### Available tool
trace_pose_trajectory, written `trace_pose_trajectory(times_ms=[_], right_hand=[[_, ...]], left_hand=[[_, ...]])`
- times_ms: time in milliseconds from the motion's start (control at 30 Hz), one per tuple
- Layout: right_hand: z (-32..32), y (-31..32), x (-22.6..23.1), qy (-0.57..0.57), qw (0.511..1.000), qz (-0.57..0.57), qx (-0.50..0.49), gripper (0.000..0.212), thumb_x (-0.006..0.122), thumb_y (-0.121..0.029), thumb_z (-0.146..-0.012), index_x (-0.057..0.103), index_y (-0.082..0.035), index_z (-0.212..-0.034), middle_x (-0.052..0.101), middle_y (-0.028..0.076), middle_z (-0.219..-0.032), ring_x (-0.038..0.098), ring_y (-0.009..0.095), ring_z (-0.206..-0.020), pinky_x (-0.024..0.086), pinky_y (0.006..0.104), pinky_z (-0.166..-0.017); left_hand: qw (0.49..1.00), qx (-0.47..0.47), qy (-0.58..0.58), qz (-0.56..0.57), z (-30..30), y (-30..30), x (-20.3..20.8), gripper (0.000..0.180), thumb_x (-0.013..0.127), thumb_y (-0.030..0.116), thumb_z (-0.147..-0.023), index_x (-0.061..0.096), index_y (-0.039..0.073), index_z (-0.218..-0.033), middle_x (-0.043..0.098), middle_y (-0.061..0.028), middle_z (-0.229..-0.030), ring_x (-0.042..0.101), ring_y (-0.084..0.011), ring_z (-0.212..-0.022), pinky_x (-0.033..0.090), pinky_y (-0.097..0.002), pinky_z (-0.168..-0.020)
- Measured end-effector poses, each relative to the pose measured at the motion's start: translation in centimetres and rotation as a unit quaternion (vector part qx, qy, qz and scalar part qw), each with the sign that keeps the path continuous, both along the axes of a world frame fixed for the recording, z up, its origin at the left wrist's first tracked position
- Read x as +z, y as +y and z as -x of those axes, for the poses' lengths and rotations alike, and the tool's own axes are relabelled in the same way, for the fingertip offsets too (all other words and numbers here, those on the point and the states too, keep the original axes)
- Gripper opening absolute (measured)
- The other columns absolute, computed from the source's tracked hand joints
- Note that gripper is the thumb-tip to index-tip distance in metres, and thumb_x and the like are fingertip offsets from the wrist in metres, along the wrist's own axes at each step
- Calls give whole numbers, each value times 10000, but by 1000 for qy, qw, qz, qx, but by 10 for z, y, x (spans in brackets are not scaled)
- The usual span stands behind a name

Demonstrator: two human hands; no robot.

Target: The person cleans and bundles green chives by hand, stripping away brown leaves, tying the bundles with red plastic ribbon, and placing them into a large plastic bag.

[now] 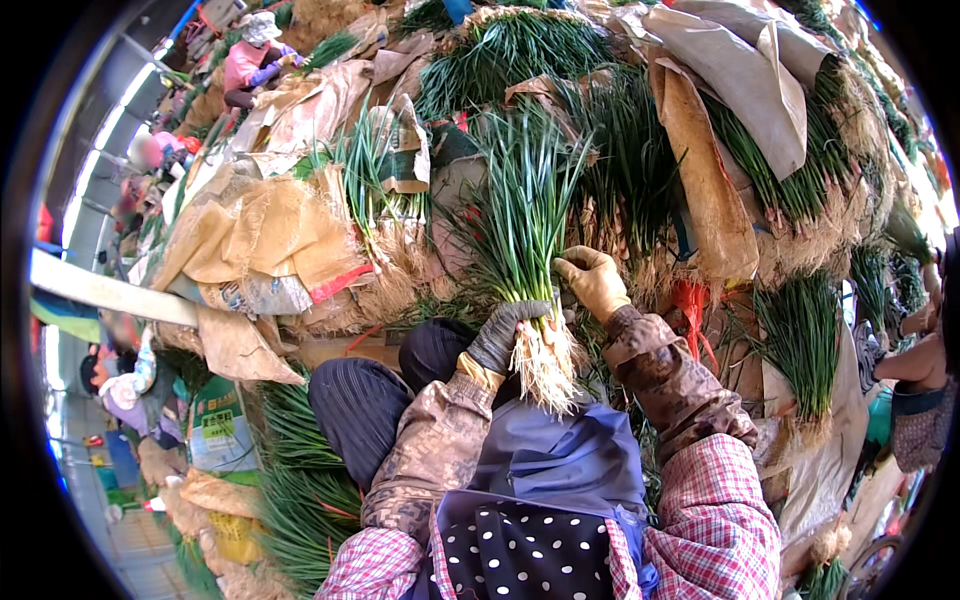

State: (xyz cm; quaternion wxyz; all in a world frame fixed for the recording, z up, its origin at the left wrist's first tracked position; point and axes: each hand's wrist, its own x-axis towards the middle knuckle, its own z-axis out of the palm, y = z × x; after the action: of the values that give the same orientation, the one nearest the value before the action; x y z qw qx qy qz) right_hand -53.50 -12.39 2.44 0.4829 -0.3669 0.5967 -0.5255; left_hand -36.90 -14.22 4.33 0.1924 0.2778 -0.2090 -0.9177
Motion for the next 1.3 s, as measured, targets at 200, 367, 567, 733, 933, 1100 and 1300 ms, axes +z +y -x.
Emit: trace_pose_trajectory(times_ms=[200, 367, 567, 733, 933, 1100, 1300], right_hand=[[-2, -4, -33, 336, 918, 157, -144, 84, 606, -101, -798, 566, -41, -843, 593, 32, -703, 563, 133, -630, 471, 247, -538], [19, -6, -60, 14, 972, -71, -223, 176, 582, -133, -807, 579, 23, -889, 609, 85, -733, 554, 149, -622, 464, 272, -588], [9, 75, -48, 199, 980, 6, 11, 428, 513, -335, -848, 508, 11, -1100, 589, 207, -982, 562, 288, -935, 419, 340, -829], [-59, 99, 29, -39, 984, 141, -102, 381, 447, -196, -902, 397, -27, -1240, 430, 114, -1245, 393, 188, -1164, 313, 299, -964], [-64, 104, 60, 313, 906, 243, -147, 423, 563, -182, -784, 452, -5, -1152, 485, 212, -1131, 466, 363, -1054, 361, 407, -910], [-52, 110, 87, 349, 883, 297, -102, 447, 551, -243, -771, 471, -12, -1145, 506, 195, -1094, 485, 360, -995, 373, 419, -865], [-60, 103, 130, 503, 787, 331, -133, 588, 584, -314, -715, 416, -140, -1250, 347, 146, -1314, 310, 318, -1219, 200, 472, -1015]], left_hand=[[998, 16, -30, -44, -2, 9, 17, 298, 611, 151, -739, 547, -25, -971, 602, -83, -713, 605, -185, -597, 527, -287, -571], [1000, -14, 17, -6, -14, 0, 9, 354, 614, 134, -736, 523, -30, -1036, 582, -80, -703, 595, -154, -585, 512, -236, -515], [997, 22, -42, 57, -10, -4, -20, 314, 560, 174, -780, 547, -53, -996, 599, -101, -767, 594, -189, -671, 509, -286, -655], [988, 66, -24, 138, -11, -4, -13, 267, 557, 214, -807, 576, -31, -912, 598, -81, -770, 574, -150, -657, 479, -250, -634], [990, 33, 71, 121, 18, 14, 20, 409, 546, 231, -836, 439, 3, -1158, 521, -92, -1063, 513, -89, -861, 421, -234, -779], [978, 79, 148, 124, 32, 21, 72, 434, 539, 238, -847, 411, 18, -1199, 496, -95, -1149, 500, -100, -963, 405, -245, -866], [971, 93, 178, 126, 19, 5, 78, 381, 518, 229, -861, 441, 24, -1173, 515, -90, -1120, 511, -117, -963, 415, -257, -865]])
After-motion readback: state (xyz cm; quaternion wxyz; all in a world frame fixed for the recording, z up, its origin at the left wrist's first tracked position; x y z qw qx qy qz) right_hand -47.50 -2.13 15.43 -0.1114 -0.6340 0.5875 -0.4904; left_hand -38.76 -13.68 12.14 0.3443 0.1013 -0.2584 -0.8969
